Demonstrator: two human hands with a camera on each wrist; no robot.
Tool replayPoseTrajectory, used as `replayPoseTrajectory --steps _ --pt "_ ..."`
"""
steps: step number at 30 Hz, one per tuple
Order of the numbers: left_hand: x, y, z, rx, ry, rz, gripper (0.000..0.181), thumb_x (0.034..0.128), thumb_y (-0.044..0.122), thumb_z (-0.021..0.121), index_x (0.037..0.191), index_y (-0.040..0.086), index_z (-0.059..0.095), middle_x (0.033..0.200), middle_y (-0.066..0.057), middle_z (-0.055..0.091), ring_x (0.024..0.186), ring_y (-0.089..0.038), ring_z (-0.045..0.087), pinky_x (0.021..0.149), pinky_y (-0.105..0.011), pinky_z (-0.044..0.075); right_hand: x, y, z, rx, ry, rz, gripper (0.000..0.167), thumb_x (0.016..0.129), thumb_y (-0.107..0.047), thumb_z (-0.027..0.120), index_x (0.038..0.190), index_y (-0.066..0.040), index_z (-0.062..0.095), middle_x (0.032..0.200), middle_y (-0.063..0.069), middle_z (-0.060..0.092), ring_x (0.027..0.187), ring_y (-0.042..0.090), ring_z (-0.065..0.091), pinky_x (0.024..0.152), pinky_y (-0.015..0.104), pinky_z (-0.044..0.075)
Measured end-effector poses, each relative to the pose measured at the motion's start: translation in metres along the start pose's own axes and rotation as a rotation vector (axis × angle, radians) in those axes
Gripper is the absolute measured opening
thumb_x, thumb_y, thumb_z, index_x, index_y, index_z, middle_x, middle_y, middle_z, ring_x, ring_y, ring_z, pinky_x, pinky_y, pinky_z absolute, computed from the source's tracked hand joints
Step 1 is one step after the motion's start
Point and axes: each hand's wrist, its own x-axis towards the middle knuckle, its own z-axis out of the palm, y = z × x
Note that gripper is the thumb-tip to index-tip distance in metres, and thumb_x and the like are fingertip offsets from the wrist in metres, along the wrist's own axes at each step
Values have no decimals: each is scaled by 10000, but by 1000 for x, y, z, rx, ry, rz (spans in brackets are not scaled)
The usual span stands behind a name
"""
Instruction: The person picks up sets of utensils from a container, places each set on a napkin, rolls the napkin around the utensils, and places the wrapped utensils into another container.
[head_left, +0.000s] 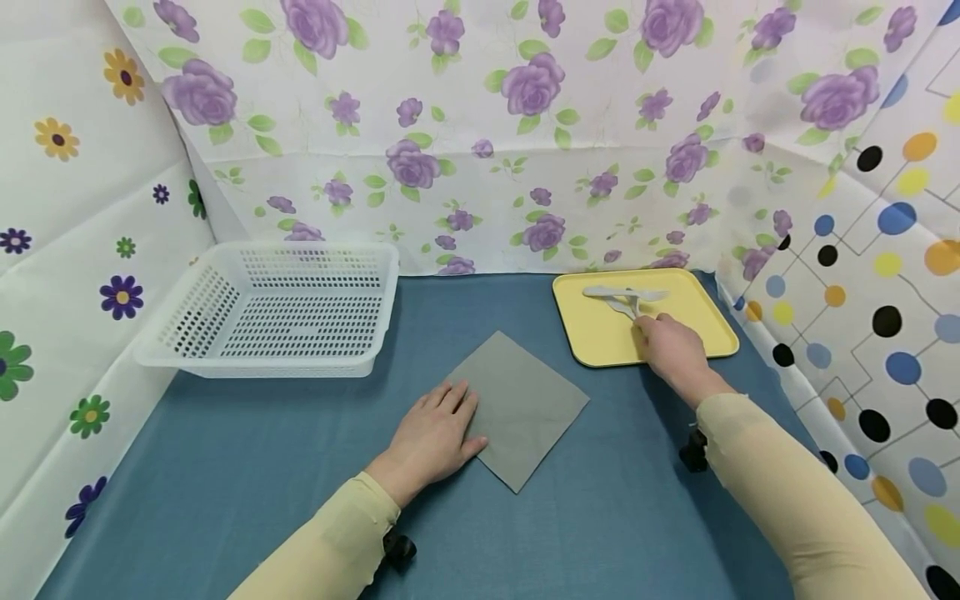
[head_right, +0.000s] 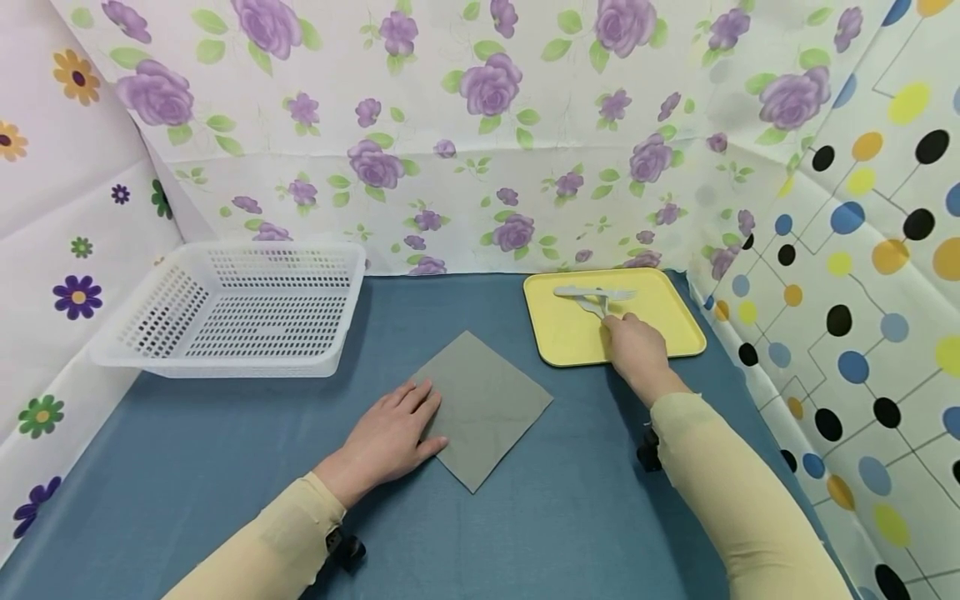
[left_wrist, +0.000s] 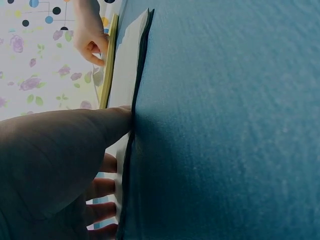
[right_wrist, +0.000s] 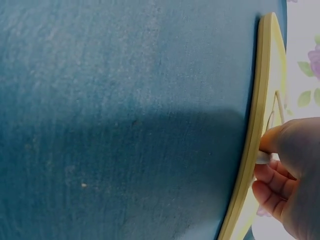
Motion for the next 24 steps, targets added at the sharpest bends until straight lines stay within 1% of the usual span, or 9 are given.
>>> replayPoseTrajectory --steps 3,6,8,11,15,20,24 --pt "0 0 0 1 0 2 712 1101 515 672 1629 58 535 1681 -200 479 1561 -418 434 1270 -565 381 0 -1 -2 53 -17 19 274 1136 -114 582 1315 24 736 804 156 606 675 304 534 613 444 447" --pt "0 0 0 3 4 4 711 1099 515 675 1626 57 538 1677 -202 483 1556 -420 441 1266 -565 387 1 -3 -5 125 -51 63 345 1150 -178 569 1395 24 705 754 117 590 646 281 522 606 423 418" --pt "0 0 -1 8 5 5 712 1098 517 675 1624 56 540 1674 -204 486 1552 -419 445 1263 -564 392 1 -4 -7 167 -72 93 387 1151 -206 567 1445 21 674 759 105 607 635 274 534 604 420 425" --pt "0 0 -2 16 4 5 717 1096 523 675 1623 56 541 1672 -204 488 1549 -416 451 1259 -561 397 1 -7 -9 199 -83 120 397 1147 -227 572 1449 13 669 842 106 672 666 272 566 624 424 451" --pt "1 0 -2 19 4 4 722 1094 529 676 1623 56 542 1669 -204 491 1546 -413 454 1260 -558 397 -1 -11 -11 218 -82 138 393 1140 -230 582 1439 6 679 988 163 734 717 283 607 653 435 485" --pt "1 0 0 25 10 8 722 1092 533 679 1620 60 546 1665 -201 496 1542 -411 459 1256 -557 402 -5 -14 -14 245 -76 155 397 1136 -241 578 1435 -4 691 1159 237 742 789 304 658 702 474 533" --pt "2 -1 0 29 17 14 719 1090 532 681 1616 58 551 1659 -202 503 1538 -413 465 1254 -559 406 -9 -14 -16 275 -77 166 396 1132 -259 573 1419 -23 711 1233 258 735 888 347 699 764 525 566"
